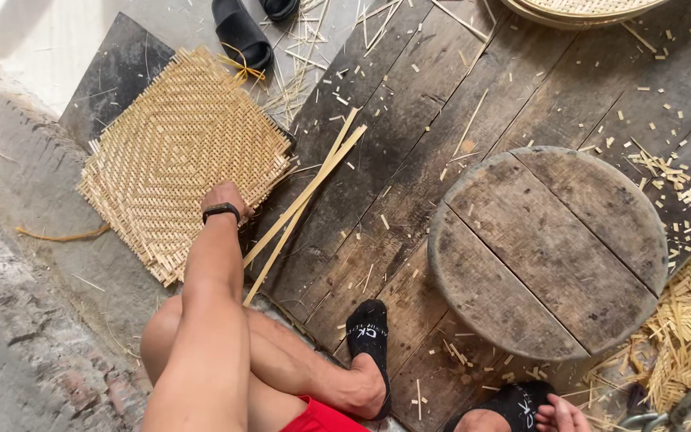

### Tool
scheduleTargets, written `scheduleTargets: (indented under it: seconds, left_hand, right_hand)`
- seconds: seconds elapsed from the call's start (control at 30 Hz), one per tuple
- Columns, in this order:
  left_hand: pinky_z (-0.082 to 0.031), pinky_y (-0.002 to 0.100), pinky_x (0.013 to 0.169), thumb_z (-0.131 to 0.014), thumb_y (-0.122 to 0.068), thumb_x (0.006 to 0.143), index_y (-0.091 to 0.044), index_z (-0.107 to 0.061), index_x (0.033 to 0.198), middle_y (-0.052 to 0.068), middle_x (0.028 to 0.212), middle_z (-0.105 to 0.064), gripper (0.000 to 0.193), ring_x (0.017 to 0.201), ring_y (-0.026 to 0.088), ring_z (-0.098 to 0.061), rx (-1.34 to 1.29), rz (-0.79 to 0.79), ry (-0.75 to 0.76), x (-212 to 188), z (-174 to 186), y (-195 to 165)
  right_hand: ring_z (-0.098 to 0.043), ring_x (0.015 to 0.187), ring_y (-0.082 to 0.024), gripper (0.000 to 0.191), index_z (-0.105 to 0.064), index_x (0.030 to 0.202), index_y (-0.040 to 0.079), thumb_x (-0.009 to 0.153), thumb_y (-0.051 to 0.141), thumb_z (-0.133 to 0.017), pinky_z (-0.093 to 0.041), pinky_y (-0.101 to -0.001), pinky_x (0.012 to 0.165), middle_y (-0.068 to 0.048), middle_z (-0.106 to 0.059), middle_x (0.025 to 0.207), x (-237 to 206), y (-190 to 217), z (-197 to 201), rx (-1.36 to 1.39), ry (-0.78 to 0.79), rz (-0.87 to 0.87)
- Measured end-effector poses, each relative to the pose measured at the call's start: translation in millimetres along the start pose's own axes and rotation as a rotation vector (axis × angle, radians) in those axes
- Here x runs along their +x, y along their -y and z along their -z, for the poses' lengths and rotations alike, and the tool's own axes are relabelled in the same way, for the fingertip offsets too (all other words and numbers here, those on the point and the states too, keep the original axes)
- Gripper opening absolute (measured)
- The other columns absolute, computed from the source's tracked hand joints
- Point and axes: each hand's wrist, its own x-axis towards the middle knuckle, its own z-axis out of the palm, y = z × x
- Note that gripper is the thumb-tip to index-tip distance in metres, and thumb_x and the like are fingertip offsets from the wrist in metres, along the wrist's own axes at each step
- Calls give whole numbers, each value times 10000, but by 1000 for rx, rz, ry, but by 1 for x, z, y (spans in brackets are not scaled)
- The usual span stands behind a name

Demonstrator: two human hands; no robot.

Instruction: The person sits on the floor and fits a woven bamboo mat into a circular bamboo rim, pressing the edge down around the circumference. They flip the piece over, work it inside a heavy round wooden form, trim loose strips, and secure the rim with a clip.

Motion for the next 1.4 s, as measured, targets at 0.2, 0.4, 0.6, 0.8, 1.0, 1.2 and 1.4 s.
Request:
scheduleTargets:
  seconds: [0.2, 0.4, 0.6, 0.8, 1.0, 1.2, 1.4]
  left_hand:
    - [-597, 480, 894, -705, -231, 1006, -58, -792, 1133, 200, 1176, -761, 232, 1103, 360, -724, 20, -60, -315, 17, -7, 9]
    - [-589, 470, 911, -780, -364, 912, -62, -759, 1143, 168, 1179, -745, 380, 1113, 337, -714, 100, -123, -177, 8, -2, 11]
    - [-573, 433, 876, -745, -327, 895, 3, -665, 1134, 181, 1119, -708, 415, 1030, 314, -703, 296, -323, -165, -2, 3, 16]
    - [-523, 413, 580, -468, -137, 1108, -25, -660, 862, 149, 789, -689, 332, 681, 268, -647, -231, -50, -540, 12, 53, 32]
    - [-543, 407, 628, -664, -6, 902, -8, -659, 1212, 109, 837, -667, 310, 765, 284, -662, 25, -695, -1470, -85, 214, 57]
    - [-545, 408, 723, -569, 104, 991, 27, -656, 1278, 186, 1000, -684, 310, 842, 300, -642, -162, -1501, -1130, -285, 164, -53]
    - [-587, 438, 920, -656, -63, 874, 26, -582, 1330, 251, 1202, -701, 471, 1078, 338, -696, 48, -2140, -782, -371, -14, -182]
  right_hand:
    - [-627, 709, -135, 225, -708, 1089, -70, 1047, 150, -728, -514, -285, 700, -122, -693, 809, -30, 7, -30, -138, -202, 301]
    - [-639, 738, -101, 140, -712, 1047, -62, 1043, 77, -724, -519, -231, 712, -77, -705, 827, -31, 7, -25, -37, -165, 405]
    - [-633, 682, -98, 152, -709, 1025, -65, 1038, 84, -739, -512, -235, 695, -82, -692, 782, -26, -3, -24, -49, -189, 384]
    - [-605, 691, -92, 167, -720, 1019, -59, 1034, 104, -750, -481, -221, 676, -72, -671, 740, -31, 4, -23, -54, -191, 408]
    - [-589, 670, -101, 188, -733, 1060, -15, 1040, 169, -699, -461, -245, 599, -77, -692, 780, -34, 6, -9, -148, -181, 242]
    - [-592, 711, -149, 318, -674, 1087, -24, 1112, 287, -611, -478, -284, 654, -63, -652, 840, -39, 58, 21, 119, -190, 367]
    - [-703, 1005, -230, 671, -604, 1245, 32, 933, 598, -424, -541, -408, 864, -101, -734, 1087, -38, 158, 70, 810, 292, 212]
